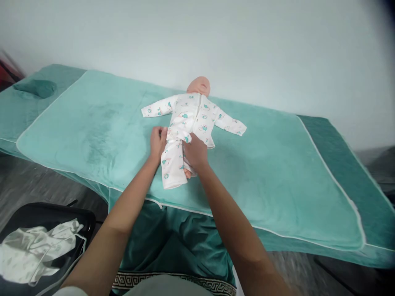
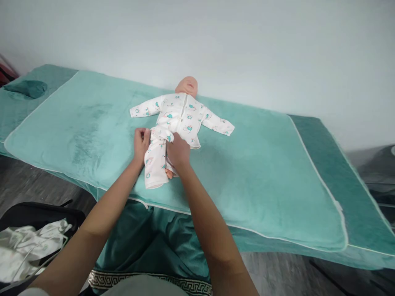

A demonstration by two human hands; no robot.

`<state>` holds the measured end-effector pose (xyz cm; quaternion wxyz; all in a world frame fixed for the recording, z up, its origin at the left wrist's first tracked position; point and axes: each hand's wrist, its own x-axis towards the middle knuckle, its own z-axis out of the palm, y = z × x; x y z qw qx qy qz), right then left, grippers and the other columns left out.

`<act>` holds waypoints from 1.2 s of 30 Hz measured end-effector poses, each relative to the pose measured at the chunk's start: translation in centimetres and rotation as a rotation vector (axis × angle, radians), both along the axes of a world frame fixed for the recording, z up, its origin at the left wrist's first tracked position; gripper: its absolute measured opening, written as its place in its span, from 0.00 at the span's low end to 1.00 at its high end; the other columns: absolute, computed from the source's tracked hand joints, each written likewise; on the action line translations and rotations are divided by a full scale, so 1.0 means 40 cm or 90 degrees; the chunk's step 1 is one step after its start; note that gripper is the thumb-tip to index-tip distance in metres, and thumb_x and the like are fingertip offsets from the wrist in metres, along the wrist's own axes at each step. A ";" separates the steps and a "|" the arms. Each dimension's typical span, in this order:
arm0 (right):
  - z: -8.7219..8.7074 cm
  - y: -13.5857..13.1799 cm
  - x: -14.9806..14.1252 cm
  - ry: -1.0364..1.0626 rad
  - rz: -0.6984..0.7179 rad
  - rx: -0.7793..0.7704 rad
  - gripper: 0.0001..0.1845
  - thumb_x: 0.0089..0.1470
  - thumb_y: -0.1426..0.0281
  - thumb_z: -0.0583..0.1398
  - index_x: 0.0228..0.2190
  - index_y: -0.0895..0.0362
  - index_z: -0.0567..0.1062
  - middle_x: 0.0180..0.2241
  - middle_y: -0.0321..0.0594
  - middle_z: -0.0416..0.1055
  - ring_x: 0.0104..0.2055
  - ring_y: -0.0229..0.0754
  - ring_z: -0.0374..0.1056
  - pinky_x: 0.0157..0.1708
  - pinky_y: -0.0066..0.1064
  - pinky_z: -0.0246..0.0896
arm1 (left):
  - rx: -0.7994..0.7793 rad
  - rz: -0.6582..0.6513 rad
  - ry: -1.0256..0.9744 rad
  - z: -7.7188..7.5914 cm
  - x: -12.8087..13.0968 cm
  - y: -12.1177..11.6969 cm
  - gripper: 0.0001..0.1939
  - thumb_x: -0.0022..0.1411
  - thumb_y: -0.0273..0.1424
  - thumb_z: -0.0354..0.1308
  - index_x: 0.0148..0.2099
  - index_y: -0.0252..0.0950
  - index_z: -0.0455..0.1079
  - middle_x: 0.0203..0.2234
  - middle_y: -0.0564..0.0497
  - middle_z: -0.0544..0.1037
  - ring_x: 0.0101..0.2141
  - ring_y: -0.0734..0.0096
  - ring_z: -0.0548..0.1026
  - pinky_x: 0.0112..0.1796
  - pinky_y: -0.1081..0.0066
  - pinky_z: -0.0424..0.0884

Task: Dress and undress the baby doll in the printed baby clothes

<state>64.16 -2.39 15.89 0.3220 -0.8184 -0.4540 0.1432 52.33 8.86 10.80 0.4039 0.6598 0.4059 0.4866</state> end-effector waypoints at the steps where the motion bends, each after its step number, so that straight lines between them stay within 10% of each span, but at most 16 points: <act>1: -0.001 0.006 0.002 -0.003 -0.012 -0.001 0.11 0.65 0.62 0.54 0.38 0.51 0.74 0.37 0.48 0.78 0.41 0.57 0.72 0.42 0.41 0.62 | -0.005 0.008 -0.009 0.000 -0.020 -0.023 0.15 0.71 0.45 0.54 0.38 0.40 0.64 0.34 0.52 0.70 0.37 0.69 0.68 0.41 0.71 0.62; 9: -0.015 -0.006 0.002 0.010 -0.027 0.020 0.07 0.62 0.62 0.56 0.35 0.49 0.74 0.33 0.44 0.77 0.39 0.56 0.72 0.40 0.39 0.62 | -0.048 -0.114 0.159 -0.013 -0.137 -0.151 0.22 0.73 0.49 0.48 0.30 0.40 0.60 0.26 0.53 0.67 0.30 0.67 0.63 0.37 0.68 0.58; 24: 0.004 -0.051 0.054 0.161 0.244 0.050 0.39 0.43 0.62 0.74 0.56 0.56 0.71 0.56 0.49 0.73 0.59 0.62 0.68 0.59 0.50 0.62 | 0.117 -0.005 0.429 0.014 -0.037 -0.017 0.13 0.76 0.39 0.50 0.40 0.37 0.66 0.41 0.43 0.74 0.35 0.62 0.73 0.33 0.66 0.54; 36: 0.001 -0.040 0.014 0.026 0.124 0.045 0.12 0.56 0.66 0.61 0.43 0.52 0.76 0.43 0.44 0.79 0.48 0.59 0.74 0.48 0.46 0.66 | 0.160 0.087 0.242 -0.013 -0.061 -0.015 0.19 0.78 0.43 0.41 0.37 0.39 0.62 0.32 0.49 0.71 0.34 0.65 0.70 0.37 0.66 0.59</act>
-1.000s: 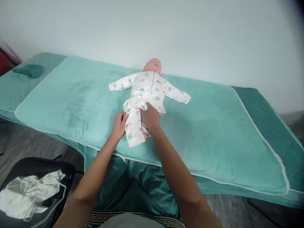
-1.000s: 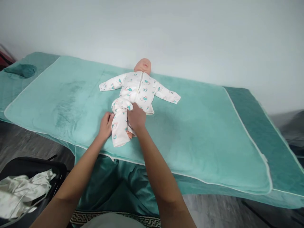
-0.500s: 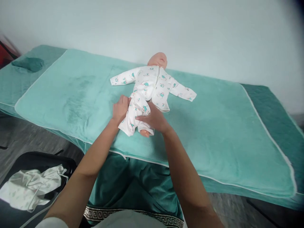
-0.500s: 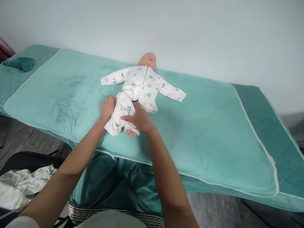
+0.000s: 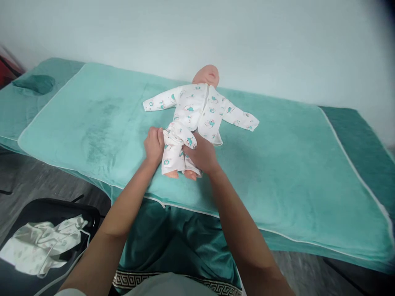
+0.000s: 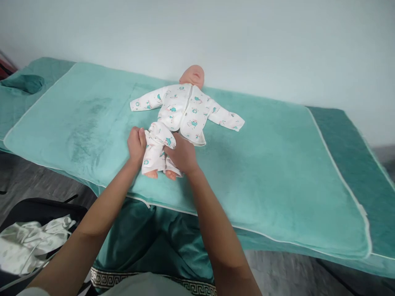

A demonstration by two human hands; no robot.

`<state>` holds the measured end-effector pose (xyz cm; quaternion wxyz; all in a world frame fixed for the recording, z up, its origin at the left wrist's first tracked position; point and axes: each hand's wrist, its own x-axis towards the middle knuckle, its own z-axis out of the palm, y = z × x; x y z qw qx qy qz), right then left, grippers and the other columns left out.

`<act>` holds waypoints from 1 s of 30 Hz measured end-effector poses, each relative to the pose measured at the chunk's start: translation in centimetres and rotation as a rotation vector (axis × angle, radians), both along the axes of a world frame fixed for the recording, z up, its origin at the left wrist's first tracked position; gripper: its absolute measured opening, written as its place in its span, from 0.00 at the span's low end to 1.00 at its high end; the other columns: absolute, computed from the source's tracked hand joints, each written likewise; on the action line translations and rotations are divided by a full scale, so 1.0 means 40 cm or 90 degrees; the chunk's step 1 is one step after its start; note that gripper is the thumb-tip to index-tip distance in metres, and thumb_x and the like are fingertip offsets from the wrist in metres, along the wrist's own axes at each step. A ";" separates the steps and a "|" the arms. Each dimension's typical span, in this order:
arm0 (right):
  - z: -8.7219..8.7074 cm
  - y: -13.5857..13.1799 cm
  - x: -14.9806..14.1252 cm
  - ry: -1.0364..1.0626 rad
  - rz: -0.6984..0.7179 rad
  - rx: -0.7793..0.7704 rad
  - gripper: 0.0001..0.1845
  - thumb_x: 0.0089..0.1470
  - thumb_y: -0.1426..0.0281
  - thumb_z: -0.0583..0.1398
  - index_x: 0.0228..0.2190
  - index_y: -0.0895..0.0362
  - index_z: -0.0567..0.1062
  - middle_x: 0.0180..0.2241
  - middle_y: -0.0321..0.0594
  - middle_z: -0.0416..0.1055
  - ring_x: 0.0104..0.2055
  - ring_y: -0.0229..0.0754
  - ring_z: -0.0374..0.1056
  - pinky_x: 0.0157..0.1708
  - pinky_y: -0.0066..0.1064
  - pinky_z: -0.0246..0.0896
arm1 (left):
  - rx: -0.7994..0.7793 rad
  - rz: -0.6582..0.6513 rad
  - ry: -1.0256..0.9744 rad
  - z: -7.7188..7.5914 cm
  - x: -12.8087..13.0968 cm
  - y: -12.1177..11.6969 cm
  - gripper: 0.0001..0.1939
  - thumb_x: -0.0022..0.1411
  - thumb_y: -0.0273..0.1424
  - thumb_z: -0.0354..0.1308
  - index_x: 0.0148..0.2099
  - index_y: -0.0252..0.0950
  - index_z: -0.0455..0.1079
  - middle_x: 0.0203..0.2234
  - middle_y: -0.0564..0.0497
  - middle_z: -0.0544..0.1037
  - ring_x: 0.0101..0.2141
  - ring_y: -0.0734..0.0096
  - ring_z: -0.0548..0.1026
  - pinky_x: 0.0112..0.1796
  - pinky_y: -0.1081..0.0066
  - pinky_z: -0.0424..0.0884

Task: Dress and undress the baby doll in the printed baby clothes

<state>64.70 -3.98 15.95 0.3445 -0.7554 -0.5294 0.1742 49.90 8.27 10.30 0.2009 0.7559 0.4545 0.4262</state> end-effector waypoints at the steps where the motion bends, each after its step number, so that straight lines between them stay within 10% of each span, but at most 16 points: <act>1: -0.007 0.001 -0.003 -0.004 -0.011 0.003 0.10 0.56 0.65 0.61 0.41 0.52 0.76 0.42 0.44 0.79 0.47 0.59 0.74 0.47 0.46 0.66 | -0.001 0.006 0.000 0.000 0.005 0.008 0.18 0.78 0.42 0.41 0.37 0.40 0.62 0.32 0.49 0.71 0.34 0.65 0.70 0.37 0.66 0.59; 9: -0.019 -0.016 0.008 0.097 0.016 0.074 0.17 0.54 0.60 0.66 0.44 0.52 0.76 0.42 0.43 0.79 0.47 0.56 0.73 0.48 0.47 0.67 | -0.110 -0.069 -0.067 0.007 0.001 0.003 0.15 0.74 0.39 0.51 0.33 0.39 0.64 0.27 0.52 0.71 0.30 0.67 0.68 0.35 0.68 0.61; 13: -0.002 -0.044 0.046 0.261 0.125 0.171 0.22 0.56 0.55 0.67 0.49 0.51 0.76 0.47 0.41 0.78 0.47 0.48 0.73 0.47 0.40 0.68 | -0.169 -0.154 -0.248 0.034 -0.012 0.026 0.11 0.70 0.40 0.56 0.42 0.38 0.74 0.40 0.49 0.79 0.42 0.67 0.75 0.44 0.69 0.69; 17: -0.004 -0.037 0.099 0.261 -0.036 0.273 0.11 0.59 0.58 0.65 0.39 0.52 0.77 0.35 0.36 0.77 0.34 0.41 0.70 0.36 0.35 0.67 | -0.227 -0.220 -0.292 0.096 0.020 0.063 0.12 0.68 0.39 0.59 0.48 0.40 0.75 0.46 0.49 0.80 0.49 0.65 0.76 0.48 0.68 0.71; 24: -0.036 0.037 0.163 -0.110 -0.053 0.277 0.15 0.56 0.58 0.69 0.37 0.52 0.72 0.37 0.40 0.71 0.37 0.46 0.66 0.37 0.38 0.63 | -0.099 -0.330 0.205 0.235 0.092 0.035 0.16 0.56 0.30 0.69 0.47 0.40 0.73 0.48 0.49 0.75 0.46 0.61 0.75 0.45 0.65 0.72; 30: -0.072 0.036 0.141 -0.146 -0.069 0.299 0.08 0.66 0.63 0.59 0.33 0.52 0.71 0.31 0.38 0.68 0.35 0.45 0.65 0.37 0.37 0.60 | -0.032 -0.240 0.464 0.266 0.136 -0.027 0.21 0.58 0.33 0.69 0.52 0.42 0.68 0.53 0.44 0.71 0.51 0.52 0.75 0.41 0.63 0.72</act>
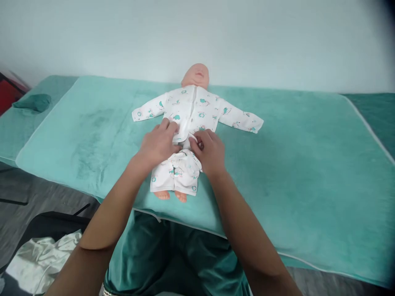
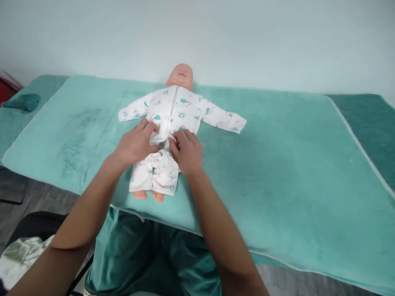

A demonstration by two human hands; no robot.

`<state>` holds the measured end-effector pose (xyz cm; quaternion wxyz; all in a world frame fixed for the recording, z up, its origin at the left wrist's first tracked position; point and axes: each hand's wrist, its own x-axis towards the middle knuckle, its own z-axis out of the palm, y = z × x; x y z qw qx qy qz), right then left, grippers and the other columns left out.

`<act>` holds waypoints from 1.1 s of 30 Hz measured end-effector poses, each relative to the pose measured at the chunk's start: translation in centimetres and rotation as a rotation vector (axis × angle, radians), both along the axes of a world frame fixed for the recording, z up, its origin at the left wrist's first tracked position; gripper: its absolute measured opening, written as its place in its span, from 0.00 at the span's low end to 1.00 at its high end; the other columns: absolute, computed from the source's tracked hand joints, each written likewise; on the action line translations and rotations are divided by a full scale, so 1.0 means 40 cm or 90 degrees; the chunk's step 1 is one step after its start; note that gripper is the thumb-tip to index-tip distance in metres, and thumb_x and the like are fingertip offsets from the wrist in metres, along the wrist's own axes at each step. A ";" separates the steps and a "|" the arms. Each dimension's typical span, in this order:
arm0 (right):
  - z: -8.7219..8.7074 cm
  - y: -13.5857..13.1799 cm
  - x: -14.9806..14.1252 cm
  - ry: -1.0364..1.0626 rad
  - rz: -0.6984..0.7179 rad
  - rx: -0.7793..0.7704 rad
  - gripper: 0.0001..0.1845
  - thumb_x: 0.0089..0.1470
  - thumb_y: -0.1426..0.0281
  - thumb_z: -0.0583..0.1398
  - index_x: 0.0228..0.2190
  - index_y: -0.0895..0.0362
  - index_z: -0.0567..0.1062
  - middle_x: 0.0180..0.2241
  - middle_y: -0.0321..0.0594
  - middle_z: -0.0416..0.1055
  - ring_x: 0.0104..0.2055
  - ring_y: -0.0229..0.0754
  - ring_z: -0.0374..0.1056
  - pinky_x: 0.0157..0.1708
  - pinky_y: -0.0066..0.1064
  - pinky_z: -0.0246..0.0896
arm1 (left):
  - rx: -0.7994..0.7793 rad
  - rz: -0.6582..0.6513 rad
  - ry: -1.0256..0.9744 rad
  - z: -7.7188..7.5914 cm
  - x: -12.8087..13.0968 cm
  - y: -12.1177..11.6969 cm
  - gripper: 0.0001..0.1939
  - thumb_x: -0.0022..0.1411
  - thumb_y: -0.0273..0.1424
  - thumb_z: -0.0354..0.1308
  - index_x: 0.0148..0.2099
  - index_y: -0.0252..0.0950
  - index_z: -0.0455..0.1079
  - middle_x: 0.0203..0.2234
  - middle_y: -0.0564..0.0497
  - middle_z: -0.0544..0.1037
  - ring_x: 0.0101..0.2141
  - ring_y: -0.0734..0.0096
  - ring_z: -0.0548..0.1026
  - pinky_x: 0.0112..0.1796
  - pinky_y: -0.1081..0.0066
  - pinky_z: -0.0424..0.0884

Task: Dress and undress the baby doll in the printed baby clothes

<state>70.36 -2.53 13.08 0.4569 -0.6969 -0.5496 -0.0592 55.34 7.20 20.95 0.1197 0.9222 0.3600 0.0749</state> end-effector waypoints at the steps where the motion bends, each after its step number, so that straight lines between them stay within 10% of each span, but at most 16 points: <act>1: -0.002 -0.003 -0.002 0.035 0.001 0.018 0.09 0.66 0.63 0.59 0.33 0.52 0.71 0.30 0.37 0.68 0.34 0.44 0.65 0.37 0.36 0.60 | 0.024 0.017 0.001 0.000 0.010 -0.007 0.19 0.60 0.32 0.68 0.51 0.42 0.68 0.52 0.44 0.71 0.51 0.52 0.75 0.41 0.63 0.72; 6: -0.010 -0.022 0.047 0.353 -0.036 0.166 0.13 0.64 0.55 0.60 0.37 0.51 0.70 0.29 0.32 0.65 0.30 0.38 0.64 0.30 0.31 0.61 | 0.064 0.100 -0.198 -0.018 0.021 0.010 0.03 0.69 0.33 0.56 0.41 0.39 0.68 0.39 0.48 0.74 0.41 0.62 0.75 0.39 0.68 0.68; 11: -0.047 -0.089 0.176 0.568 -0.296 0.287 0.16 0.60 0.54 0.61 0.34 0.51 0.64 0.27 0.29 0.60 0.24 0.35 0.59 0.23 0.28 0.56 | -0.173 0.404 -0.605 -0.108 -0.063 0.121 0.09 0.69 0.34 0.53 0.34 0.40 0.62 0.26 0.56 0.66 0.28 0.72 0.68 0.30 0.72 0.66; 15: -0.062 -0.138 0.175 0.450 -0.428 0.261 0.13 0.55 0.61 0.66 0.34 0.51 0.68 0.29 0.32 0.64 0.27 0.38 0.61 0.28 0.33 0.62 | -0.188 0.482 -0.717 -0.195 -0.123 0.140 0.04 0.60 0.27 0.59 0.37 0.39 0.66 0.32 0.55 0.71 0.32 0.75 0.71 0.34 0.74 0.70; 22: -0.029 -0.145 0.022 0.270 0.176 -0.049 0.08 0.62 0.61 0.63 0.34 0.52 0.76 0.33 0.37 0.75 0.33 0.41 0.68 0.36 0.36 0.64 | -0.442 0.121 -0.582 -0.216 -0.161 0.075 0.14 0.57 0.35 0.65 0.46 0.39 0.79 0.37 0.51 0.81 0.37 0.69 0.77 0.39 0.71 0.72; 33: -0.026 -0.164 0.037 0.366 0.294 -0.101 0.14 0.58 0.57 0.67 0.32 0.53 0.72 0.33 0.35 0.69 0.36 0.41 0.64 0.38 0.35 0.60 | -0.635 0.047 -0.553 -0.219 -0.211 0.080 0.14 0.57 0.43 0.69 0.35 0.37 0.80 0.30 0.52 0.76 0.24 0.77 0.63 0.24 0.73 0.54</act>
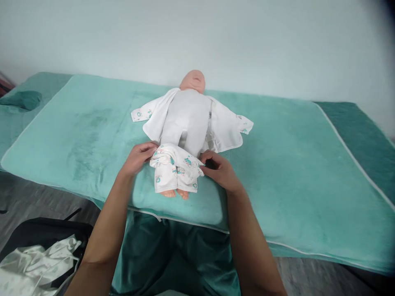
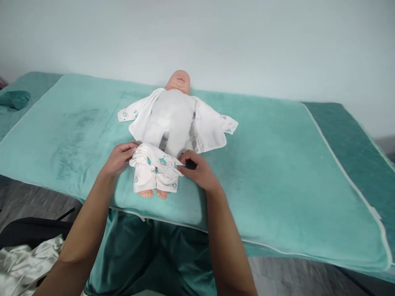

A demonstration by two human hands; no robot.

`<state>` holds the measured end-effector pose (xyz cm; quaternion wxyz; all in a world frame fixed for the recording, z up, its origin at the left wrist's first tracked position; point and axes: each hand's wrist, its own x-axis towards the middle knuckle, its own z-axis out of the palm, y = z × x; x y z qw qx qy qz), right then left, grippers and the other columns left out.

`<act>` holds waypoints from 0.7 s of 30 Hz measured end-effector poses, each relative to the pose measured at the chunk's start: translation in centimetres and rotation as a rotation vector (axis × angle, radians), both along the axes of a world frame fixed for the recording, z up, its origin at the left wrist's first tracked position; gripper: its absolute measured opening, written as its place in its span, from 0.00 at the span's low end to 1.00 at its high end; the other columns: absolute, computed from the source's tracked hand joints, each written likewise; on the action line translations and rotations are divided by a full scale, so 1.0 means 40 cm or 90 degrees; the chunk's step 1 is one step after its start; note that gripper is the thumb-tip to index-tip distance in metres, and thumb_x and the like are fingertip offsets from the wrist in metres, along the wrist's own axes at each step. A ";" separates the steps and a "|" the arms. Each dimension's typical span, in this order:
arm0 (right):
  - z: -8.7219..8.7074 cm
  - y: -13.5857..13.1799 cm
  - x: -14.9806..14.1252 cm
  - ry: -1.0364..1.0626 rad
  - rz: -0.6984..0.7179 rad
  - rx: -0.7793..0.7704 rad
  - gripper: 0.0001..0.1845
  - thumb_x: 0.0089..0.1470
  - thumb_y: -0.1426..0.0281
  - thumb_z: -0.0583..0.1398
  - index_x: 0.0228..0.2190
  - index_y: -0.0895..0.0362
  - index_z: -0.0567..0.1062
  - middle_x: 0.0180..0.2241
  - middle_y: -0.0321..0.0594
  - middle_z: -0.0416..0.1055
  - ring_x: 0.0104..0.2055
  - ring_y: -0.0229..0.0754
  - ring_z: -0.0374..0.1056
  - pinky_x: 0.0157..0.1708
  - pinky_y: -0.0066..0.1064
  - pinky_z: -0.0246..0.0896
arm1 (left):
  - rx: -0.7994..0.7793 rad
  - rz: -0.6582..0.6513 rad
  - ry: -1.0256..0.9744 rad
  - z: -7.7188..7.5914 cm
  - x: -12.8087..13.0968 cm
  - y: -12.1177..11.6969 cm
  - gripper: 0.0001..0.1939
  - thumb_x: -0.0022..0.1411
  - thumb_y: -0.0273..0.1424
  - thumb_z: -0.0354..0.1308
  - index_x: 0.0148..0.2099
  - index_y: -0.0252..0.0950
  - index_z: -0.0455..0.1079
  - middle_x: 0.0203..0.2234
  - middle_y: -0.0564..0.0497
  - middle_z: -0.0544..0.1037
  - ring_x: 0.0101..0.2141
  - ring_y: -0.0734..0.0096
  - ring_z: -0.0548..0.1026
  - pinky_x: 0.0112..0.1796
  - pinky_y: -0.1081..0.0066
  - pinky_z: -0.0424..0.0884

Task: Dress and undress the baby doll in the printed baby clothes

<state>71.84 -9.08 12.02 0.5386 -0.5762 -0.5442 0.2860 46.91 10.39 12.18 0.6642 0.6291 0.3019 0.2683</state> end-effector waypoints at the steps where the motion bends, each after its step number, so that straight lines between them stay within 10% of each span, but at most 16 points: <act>1: -0.008 0.001 -0.002 -0.019 -0.033 0.014 0.14 0.59 0.58 0.66 0.31 0.53 0.70 0.32 0.34 0.67 0.35 0.41 0.63 0.37 0.35 0.59 | -0.002 -0.015 0.007 0.002 -0.001 0.001 0.15 0.57 0.44 0.70 0.35 0.37 0.79 0.29 0.52 0.75 0.24 0.77 0.63 0.24 0.73 0.55; 11: -0.006 0.087 -0.001 -0.107 -0.344 0.119 0.06 0.59 0.66 0.62 0.36 0.51 0.68 0.34 0.33 0.64 0.32 0.39 0.61 0.33 0.33 0.60 | -0.049 -0.193 0.061 0.026 -0.003 0.006 0.20 0.55 0.48 0.71 0.36 0.36 0.77 0.23 0.54 0.74 0.23 0.74 0.69 0.25 0.73 0.66; 21: -0.021 0.132 0.000 -0.013 -0.329 0.138 0.09 0.58 0.66 0.62 0.40 0.51 0.68 0.52 0.44 0.68 0.53 0.44 0.68 0.49 0.39 0.68 | -0.045 -0.249 0.052 0.033 -0.009 -0.001 0.15 0.56 0.39 0.72 0.42 0.36 0.78 0.35 0.50 0.79 0.34 0.70 0.75 0.35 0.73 0.70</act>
